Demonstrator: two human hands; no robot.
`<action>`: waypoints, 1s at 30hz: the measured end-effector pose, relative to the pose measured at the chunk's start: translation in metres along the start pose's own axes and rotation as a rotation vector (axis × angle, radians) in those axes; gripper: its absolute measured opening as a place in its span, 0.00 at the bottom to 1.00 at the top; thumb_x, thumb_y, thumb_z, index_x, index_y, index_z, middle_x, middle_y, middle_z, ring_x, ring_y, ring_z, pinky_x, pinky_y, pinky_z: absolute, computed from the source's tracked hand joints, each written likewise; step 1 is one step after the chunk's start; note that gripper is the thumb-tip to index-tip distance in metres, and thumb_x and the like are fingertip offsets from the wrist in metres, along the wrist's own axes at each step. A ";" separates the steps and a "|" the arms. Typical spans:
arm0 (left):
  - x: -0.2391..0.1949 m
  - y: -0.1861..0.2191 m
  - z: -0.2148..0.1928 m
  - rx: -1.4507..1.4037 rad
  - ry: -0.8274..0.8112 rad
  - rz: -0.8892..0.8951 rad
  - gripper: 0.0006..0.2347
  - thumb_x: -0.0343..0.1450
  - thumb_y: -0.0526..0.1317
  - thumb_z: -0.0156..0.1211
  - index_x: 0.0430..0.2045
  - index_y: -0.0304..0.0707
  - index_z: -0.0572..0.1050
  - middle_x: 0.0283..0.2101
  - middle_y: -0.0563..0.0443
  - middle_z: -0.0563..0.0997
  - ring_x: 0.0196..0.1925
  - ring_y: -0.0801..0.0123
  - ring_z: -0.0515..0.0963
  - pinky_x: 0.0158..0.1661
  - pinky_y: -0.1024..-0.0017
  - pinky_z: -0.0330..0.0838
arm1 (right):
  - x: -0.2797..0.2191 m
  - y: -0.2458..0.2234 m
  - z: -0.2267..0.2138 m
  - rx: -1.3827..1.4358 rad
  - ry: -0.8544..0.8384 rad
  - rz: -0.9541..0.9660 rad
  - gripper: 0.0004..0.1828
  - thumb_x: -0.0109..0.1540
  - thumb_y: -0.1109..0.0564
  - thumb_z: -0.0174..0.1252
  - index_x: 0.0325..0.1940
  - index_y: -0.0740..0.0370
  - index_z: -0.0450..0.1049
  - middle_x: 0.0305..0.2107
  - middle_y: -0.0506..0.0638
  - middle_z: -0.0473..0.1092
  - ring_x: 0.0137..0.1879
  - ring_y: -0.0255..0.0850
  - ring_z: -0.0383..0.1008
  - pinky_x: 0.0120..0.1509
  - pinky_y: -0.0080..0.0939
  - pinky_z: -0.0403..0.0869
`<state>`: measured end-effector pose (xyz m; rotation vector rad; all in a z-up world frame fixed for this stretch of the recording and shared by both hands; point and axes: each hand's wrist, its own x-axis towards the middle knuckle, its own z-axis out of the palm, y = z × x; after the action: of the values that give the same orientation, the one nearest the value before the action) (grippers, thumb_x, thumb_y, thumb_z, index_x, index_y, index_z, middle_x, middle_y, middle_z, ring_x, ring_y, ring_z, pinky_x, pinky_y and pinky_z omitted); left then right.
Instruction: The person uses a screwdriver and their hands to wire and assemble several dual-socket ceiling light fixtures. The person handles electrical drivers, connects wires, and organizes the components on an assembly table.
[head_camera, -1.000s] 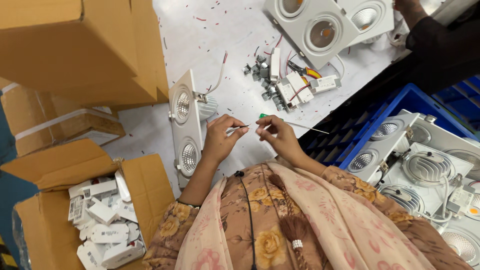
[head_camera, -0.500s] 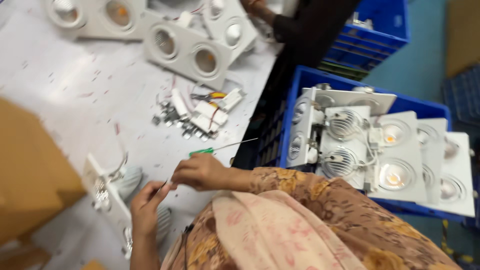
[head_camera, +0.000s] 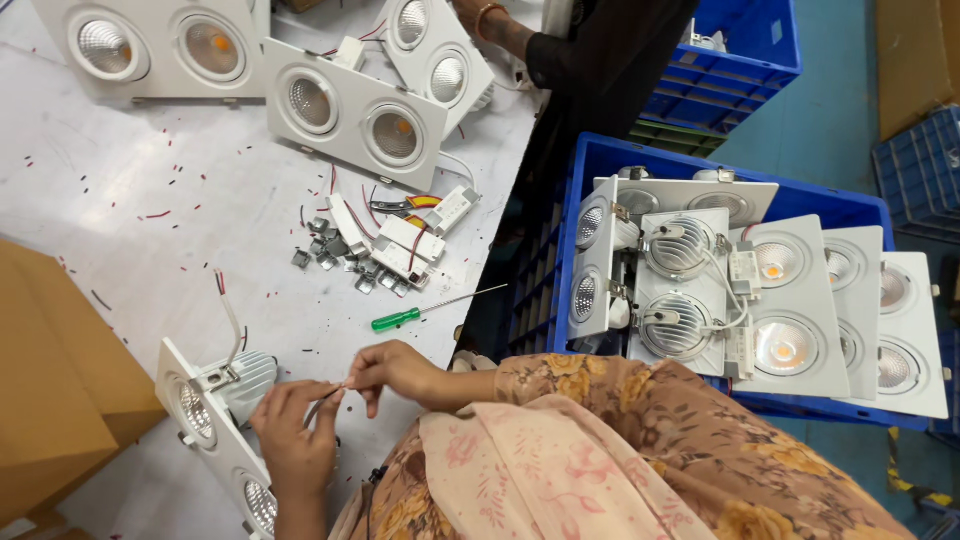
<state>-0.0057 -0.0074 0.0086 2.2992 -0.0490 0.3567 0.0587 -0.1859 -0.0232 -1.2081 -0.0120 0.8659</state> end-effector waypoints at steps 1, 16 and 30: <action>0.000 0.004 -0.001 0.116 0.003 0.081 0.03 0.67 0.37 0.65 0.31 0.43 0.79 0.38 0.56 0.80 0.47 0.65 0.77 0.62 0.59 0.59 | 0.004 0.010 -0.005 0.155 -0.034 0.109 0.08 0.65 0.56 0.57 0.34 0.63 0.73 0.23 0.46 0.70 0.28 0.41 0.75 0.41 0.41 0.74; 0.000 -0.029 0.005 -0.500 -0.105 -0.347 0.08 0.67 0.39 0.67 0.31 0.32 0.80 0.33 0.52 0.83 0.39 0.71 0.80 0.44 0.72 0.72 | -0.013 -0.029 -0.033 -0.900 0.087 -0.872 0.18 0.57 0.58 0.73 0.47 0.61 0.73 0.38 0.52 0.74 0.37 0.40 0.77 0.40 0.38 0.76; -0.005 -0.055 0.021 -0.940 -0.146 -0.453 0.06 0.70 0.37 0.64 0.33 0.32 0.80 0.34 0.53 0.84 0.39 0.76 0.81 0.46 0.76 0.74 | 0.000 -0.046 0.012 -1.142 0.027 -1.184 0.12 0.57 0.64 0.71 0.42 0.59 0.77 0.36 0.48 0.75 0.36 0.44 0.75 0.37 0.42 0.71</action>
<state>0.0026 0.0145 -0.0456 1.3414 0.1920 -0.0772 0.0800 -0.1802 0.0191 -1.8735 -1.2115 -0.3235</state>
